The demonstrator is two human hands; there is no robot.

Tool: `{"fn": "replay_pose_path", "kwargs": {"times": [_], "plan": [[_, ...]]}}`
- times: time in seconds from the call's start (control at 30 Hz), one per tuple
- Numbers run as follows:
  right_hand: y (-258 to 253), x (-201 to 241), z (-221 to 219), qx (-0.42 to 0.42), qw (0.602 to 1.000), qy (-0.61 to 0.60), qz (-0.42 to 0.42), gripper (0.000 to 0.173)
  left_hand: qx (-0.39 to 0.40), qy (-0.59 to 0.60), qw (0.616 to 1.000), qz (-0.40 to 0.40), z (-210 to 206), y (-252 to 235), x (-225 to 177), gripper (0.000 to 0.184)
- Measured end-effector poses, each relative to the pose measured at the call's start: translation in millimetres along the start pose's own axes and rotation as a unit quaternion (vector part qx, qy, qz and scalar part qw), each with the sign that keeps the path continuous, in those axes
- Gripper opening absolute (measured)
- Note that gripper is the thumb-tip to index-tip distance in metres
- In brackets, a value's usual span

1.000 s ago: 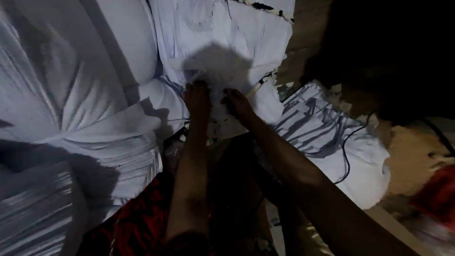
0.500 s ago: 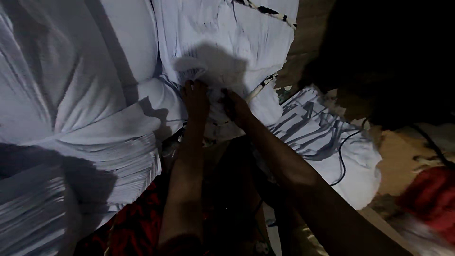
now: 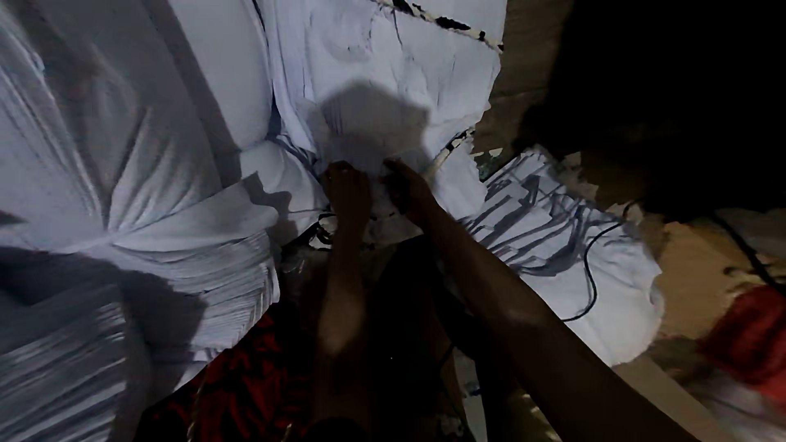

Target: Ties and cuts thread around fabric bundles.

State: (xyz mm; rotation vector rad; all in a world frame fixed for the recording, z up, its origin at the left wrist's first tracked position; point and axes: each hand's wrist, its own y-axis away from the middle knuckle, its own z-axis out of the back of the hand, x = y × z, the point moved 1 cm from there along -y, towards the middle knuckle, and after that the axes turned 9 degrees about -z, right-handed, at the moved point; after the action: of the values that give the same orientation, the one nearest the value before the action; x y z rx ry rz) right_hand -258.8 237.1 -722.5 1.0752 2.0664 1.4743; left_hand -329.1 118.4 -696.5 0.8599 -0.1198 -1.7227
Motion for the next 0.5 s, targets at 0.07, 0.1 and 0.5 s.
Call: {"fn": "replay_pose_path", "kwargs": {"times": [0.07, 0.1, 0.5], "plan": [[5.0, 0.5, 3.8, 0.003, 1.000, 0.009, -0.006, 0.048, 0.006, -0.024, 1.000, 0.001, 1.1, 8.8, -7.5, 0.033], [8.0, 1.8, 6.1, 0.005, 1.000, 0.022, -0.003, 0.052, 0.011, -0.038, 0.999, -0.013, 0.5, 10.4, -8.7, 0.032], [16.1, 15.6, -18.5, 0.062, 0.992, 0.032, -0.103, 0.046, 0.129, -0.031, 0.987, -0.093, 27.0, -40.3, 2.2, 0.031]]}}
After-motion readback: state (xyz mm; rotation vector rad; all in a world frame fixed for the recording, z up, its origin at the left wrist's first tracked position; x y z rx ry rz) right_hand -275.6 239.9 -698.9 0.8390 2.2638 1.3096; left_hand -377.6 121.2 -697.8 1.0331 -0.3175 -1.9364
